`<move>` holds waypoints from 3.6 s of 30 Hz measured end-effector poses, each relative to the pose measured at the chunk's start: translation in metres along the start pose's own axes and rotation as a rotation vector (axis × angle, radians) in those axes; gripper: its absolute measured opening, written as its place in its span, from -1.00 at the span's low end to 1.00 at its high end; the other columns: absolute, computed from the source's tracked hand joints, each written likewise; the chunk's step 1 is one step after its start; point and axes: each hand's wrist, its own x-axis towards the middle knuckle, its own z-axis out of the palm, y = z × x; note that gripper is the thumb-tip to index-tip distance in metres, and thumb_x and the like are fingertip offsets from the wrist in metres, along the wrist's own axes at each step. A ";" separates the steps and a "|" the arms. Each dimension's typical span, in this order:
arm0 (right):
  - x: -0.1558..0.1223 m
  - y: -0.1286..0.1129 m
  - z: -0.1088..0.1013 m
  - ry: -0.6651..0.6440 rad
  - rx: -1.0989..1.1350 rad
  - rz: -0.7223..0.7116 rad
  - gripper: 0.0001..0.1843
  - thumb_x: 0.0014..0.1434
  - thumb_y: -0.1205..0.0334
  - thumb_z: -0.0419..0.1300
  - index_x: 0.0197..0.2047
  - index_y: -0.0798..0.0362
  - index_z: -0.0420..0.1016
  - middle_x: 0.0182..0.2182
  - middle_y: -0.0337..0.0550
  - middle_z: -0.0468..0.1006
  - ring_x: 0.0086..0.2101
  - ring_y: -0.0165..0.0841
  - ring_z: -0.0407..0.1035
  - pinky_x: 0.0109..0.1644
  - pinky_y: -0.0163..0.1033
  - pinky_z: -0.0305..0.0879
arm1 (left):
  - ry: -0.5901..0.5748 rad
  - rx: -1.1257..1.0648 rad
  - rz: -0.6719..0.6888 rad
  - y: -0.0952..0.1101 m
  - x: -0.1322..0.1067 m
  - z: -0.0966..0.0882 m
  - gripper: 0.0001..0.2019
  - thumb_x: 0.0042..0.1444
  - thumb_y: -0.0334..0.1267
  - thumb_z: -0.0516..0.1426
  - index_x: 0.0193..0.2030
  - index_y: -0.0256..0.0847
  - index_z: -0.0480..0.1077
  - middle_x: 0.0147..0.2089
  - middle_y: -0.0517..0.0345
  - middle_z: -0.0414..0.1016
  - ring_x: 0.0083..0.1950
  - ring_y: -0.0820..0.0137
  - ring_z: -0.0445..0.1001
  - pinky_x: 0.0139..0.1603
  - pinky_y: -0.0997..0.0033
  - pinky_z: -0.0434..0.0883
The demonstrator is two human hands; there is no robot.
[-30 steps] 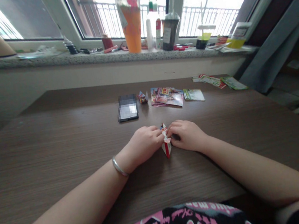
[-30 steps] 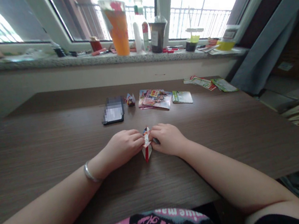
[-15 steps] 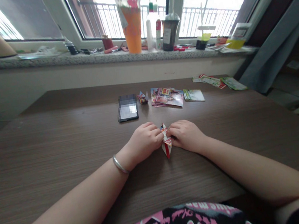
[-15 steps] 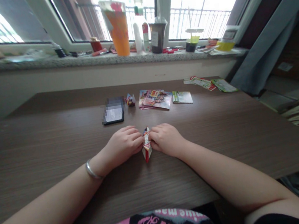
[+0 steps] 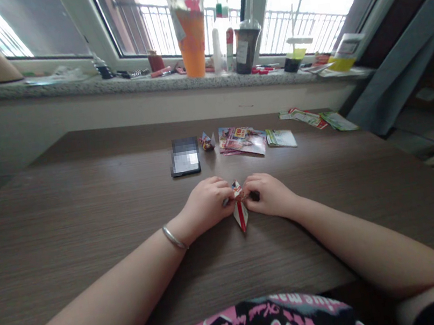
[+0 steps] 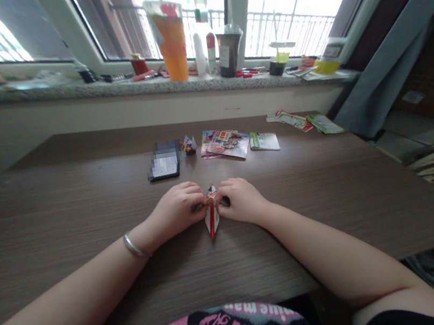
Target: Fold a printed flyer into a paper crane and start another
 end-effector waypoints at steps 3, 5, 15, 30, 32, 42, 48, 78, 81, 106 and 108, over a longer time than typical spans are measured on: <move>0.000 0.002 0.002 0.013 0.108 0.009 -0.92 0.01 0.40 0.22 -0.48 0.06 0.43 -0.43 -0.16 0.53 -0.32 -0.32 0.37 -0.18 -0.26 0.24 | 0.011 -0.056 -0.041 0.001 -0.001 0.001 -0.92 0.07 -0.35 0.15 -0.42 -0.21 0.45 -0.38 0.13 0.48 -0.22 0.35 0.44 -0.07 0.37 0.37; 0.000 0.002 0.001 0.021 0.134 0.013 -0.90 0.01 0.41 0.22 -0.49 0.06 0.42 -0.43 -0.16 0.52 -0.31 -0.32 0.37 -0.16 -0.24 0.24 | 0.011 -0.075 -0.054 0.001 -0.001 0.001 -0.92 0.08 -0.35 0.14 -0.40 -0.22 0.45 -0.34 0.12 0.49 -0.19 0.35 0.44 -0.02 0.35 0.37; 0.001 0.001 0.000 -0.002 0.108 0.075 -0.86 0.13 0.33 0.20 -0.47 0.06 0.37 -0.43 -0.16 0.50 -0.32 -0.32 0.33 -0.18 -0.24 0.21 | -0.006 -0.155 -0.150 0.001 -0.002 0.002 -0.86 0.16 -0.28 0.12 -0.39 -0.21 0.44 -0.28 0.11 0.52 -0.11 0.32 0.44 0.03 0.32 0.36; 0.005 0.002 0.004 0.004 0.143 0.171 -0.83 0.12 0.30 0.21 -0.49 0.07 0.37 -0.47 -0.20 0.45 -0.38 -0.36 0.30 -0.26 -0.28 0.16 | 0.012 -0.226 -0.403 0.005 -0.003 0.004 -0.88 0.12 -0.19 0.14 -0.34 -0.18 0.42 -0.28 0.12 0.50 -0.18 0.30 0.45 -0.11 0.35 0.37; 0.004 0.002 0.003 0.001 0.175 0.199 -0.82 0.15 0.28 0.19 -0.48 0.07 0.38 -0.47 -0.22 0.43 -0.40 -0.38 0.29 -0.29 -0.30 0.15 | 0.021 -0.245 -0.433 0.006 -0.004 0.003 -0.87 0.13 -0.17 0.13 -0.31 -0.17 0.41 -0.26 0.13 0.50 -0.17 0.30 0.45 -0.11 0.35 0.37; 0.005 0.002 0.006 -0.004 0.145 0.228 -0.89 0.16 0.26 0.19 -0.40 0.07 0.40 -0.40 -0.21 0.44 -0.38 -0.39 0.30 -0.28 -0.31 0.16 | -0.002 -0.095 -0.491 0.012 -0.003 -0.003 -0.85 0.11 -0.13 0.15 -0.33 -0.15 0.33 -0.29 0.15 0.49 -0.27 0.32 0.46 -0.30 0.40 0.32; 0.005 0.004 0.008 0.047 0.119 0.257 -0.89 0.12 0.24 0.23 -0.40 0.05 0.40 -0.41 -0.22 0.43 -0.39 -0.40 0.29 -0.31 -0.31 0.18 | 0.010 -0.071 -0.460 0.012 -0.002 -0.003 -0.85 0.11 -0.15 0.16 -0.33 -0.15 0.33 -0.30 0.16 0.50 -0.27 0.33 0.47 -0.32 0.42 0.32; 0.010 0.012 0.011 0.062 0.054 0.266 -0.81 0.10 0.19 0.29 -0.47 0.06 0.42 -0.41 -0.18 0.48 -0.33 -0.34 0.30 -0.21 -0.24 0.19 | -0.004 -0.034 -0.274 0.009 -0.002 -0.001 -0.84 0.21 -0.23 0.09 -0.21 -0.16 0.49 -0.06 0.07 0.54 -0.03 0.28 0.49 0.05 0.26 0.38; 0.010 0.011 0.011 0.080 0.052 0.263 -0.85 0.07 0.20 0.30 -0.39 0.05 0.42 -0.39 -0.20 0.48 -0.34 -0.34 0.29 -0.24 -0.26 0.17 | 0.027 0.002 -0.266 0.009 -0.002 -0.002 -0.85 0.21 -0.20 0.10 -0.24 -0.13 0.50 -0.10 0.11 0.57 0.03 0.21 0.47 0.27 -0.04 0.14; 0.006 0.015 0.011 0.079 0.088 0.086 -0.87 0.17 0.18 0.25 -0.22 -0.04 0.60 -0.17 -0.21 0.64 -0.16 -0.29 0.42 0.02 -0.15 0.24 | 0.031 -0.148 -0.265 -0.002 -0.003 0.007 -0.84 0.20 -0.21 0.10 -0.14 -0.15 0.45 -0.09 0.07 0.53 0.08 0.26 0.41 0.18 0.21 0.32; 0.007 0.014 0.010 0.074 0.060 0.102 -0.84 0.18 0.16 0.24 -0.18 -0.05 0.60 -0.15 -0.20 0.63 -0.14 -0.28 0.41 0.03 -0.14 0.24 | 0.026 -0.122 -0.259 0.000 -0.002 0.005 -0.85 0.20 -0.22 0.10 -0.17 -0.16 0.44 -0.09 0.05 0.52 0.06 0.26 0.42 0.16 0.22 0.33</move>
